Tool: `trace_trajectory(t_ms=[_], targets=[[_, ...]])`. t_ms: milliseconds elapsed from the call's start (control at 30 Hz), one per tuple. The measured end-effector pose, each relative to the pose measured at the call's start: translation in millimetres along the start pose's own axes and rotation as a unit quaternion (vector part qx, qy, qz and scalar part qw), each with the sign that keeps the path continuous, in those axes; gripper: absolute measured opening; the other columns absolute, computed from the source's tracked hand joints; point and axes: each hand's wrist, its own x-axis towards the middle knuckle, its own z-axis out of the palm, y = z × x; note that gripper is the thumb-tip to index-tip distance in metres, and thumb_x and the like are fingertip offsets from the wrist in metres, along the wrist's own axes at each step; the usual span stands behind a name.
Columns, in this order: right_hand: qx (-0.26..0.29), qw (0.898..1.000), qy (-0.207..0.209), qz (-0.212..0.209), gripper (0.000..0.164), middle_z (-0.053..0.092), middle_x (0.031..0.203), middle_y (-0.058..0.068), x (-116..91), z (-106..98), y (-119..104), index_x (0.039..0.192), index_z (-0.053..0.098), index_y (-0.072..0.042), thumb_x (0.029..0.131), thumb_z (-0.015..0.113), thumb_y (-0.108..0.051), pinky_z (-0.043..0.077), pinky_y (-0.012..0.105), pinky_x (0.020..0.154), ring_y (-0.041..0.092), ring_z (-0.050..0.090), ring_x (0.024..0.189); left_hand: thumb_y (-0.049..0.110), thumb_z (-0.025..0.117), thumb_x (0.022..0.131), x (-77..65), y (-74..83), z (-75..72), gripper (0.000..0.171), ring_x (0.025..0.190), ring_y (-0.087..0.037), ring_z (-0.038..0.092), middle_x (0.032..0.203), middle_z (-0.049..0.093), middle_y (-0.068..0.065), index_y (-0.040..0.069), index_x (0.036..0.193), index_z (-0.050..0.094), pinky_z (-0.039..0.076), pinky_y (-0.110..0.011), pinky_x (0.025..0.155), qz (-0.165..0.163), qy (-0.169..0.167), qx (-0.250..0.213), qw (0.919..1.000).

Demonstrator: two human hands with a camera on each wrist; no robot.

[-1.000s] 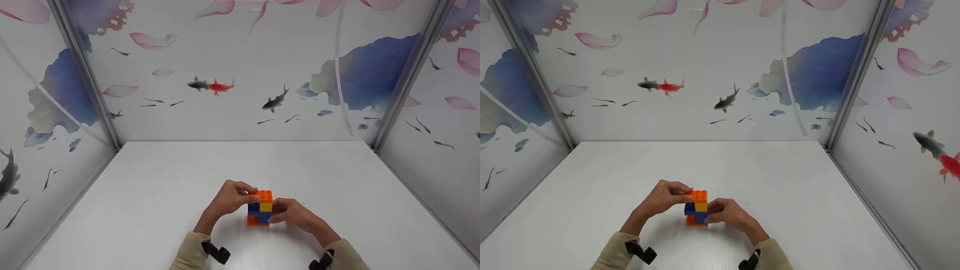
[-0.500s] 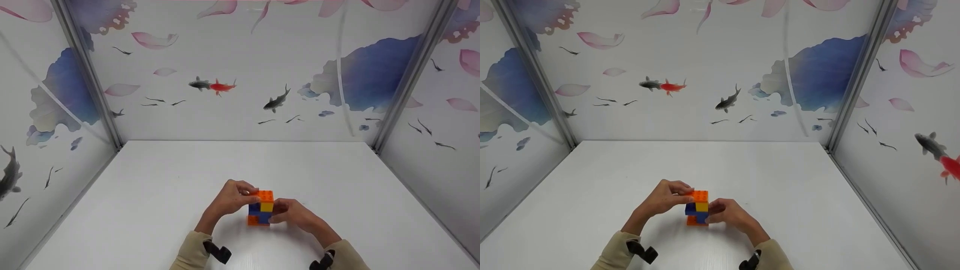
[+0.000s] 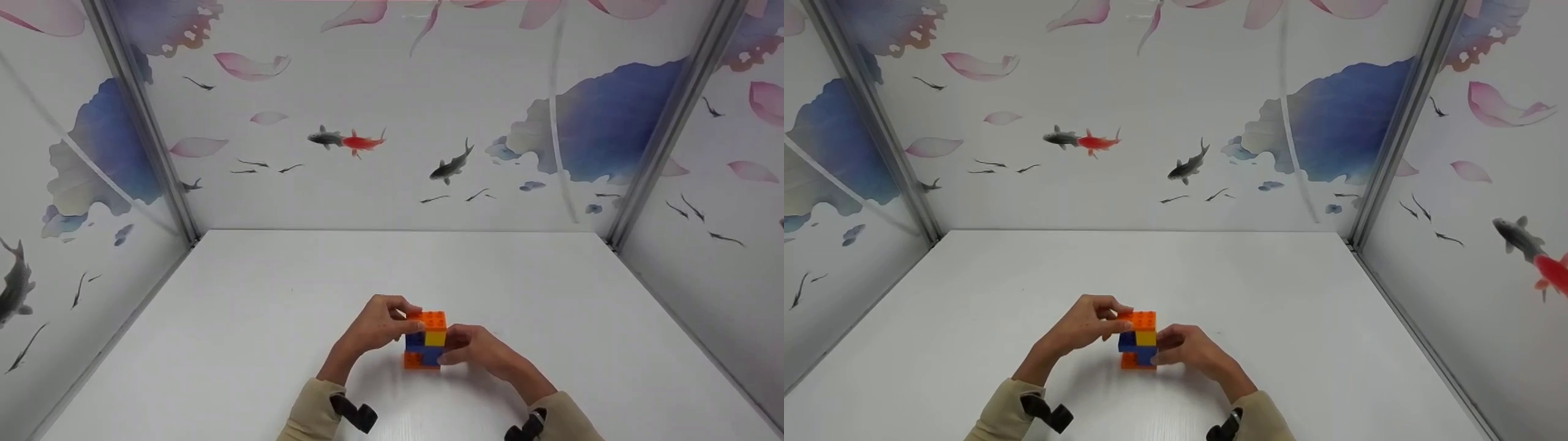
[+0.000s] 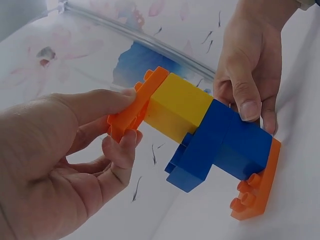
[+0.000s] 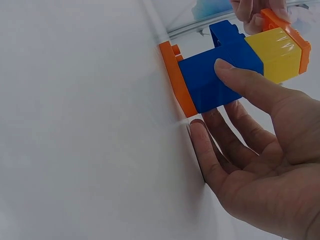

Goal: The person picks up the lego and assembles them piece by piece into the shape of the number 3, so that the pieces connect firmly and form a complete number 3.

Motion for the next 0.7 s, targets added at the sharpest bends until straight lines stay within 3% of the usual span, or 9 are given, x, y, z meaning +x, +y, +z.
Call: trace_trajectory(t_ms=[200,433,700], targets=[[0.002,1.0,0.004,0.0,0.048,0.07,0.123,0.005,-0.1,1.4,2.0,0.126,0.065,-0.011,0.083,0.081,-0.027,0.049,0.046,0.108,0.02,0.064,0.113,0.025,0.078,0.088,-0.4,-1.8,0.4,0.033,0.085,-0.02,0.071,0.113,0.071,-0.013,0.006,0.114,0.074,0.061,-0.028,0.064,-0.024,0.003,-0.037,0.999],[0.005,1.0,0.007,0.011,0.048,0.069,0.125,0.005,1.1,3.1,2.7,0.126,0.064,-0.011,0.084,0.08,-0.028,0.048,0.049,0.109,0.02,0.063,0.113,0.021,0.076,0.088,-0.6,-6.5,1.9,0.033,0.093,-0.021,0.07,0.117,0.071,-0.013,0.004,0.117,0.073,0.062,-0.03,0.067,-0.052,0.014,-0.098,0.9937],[-0.001,1.0,0.004,-0.001,0.045,0.07,0.122,0.005,0.8,3.0,-0.2,0.124,0.065,-0.01,0.085,0.08,-0.026,0.047,0.048,0.109,0.019,0.064,0.111,0.019,0.079,0.084,0.2,-4.4,-0.9,0.027,0.08,-0.018,0.066,0.109,0.073,-0.011,0.007,0.108,0.078,0.055,-0.02,0.058,-0.061,0.021,-0.071,0.9954]])
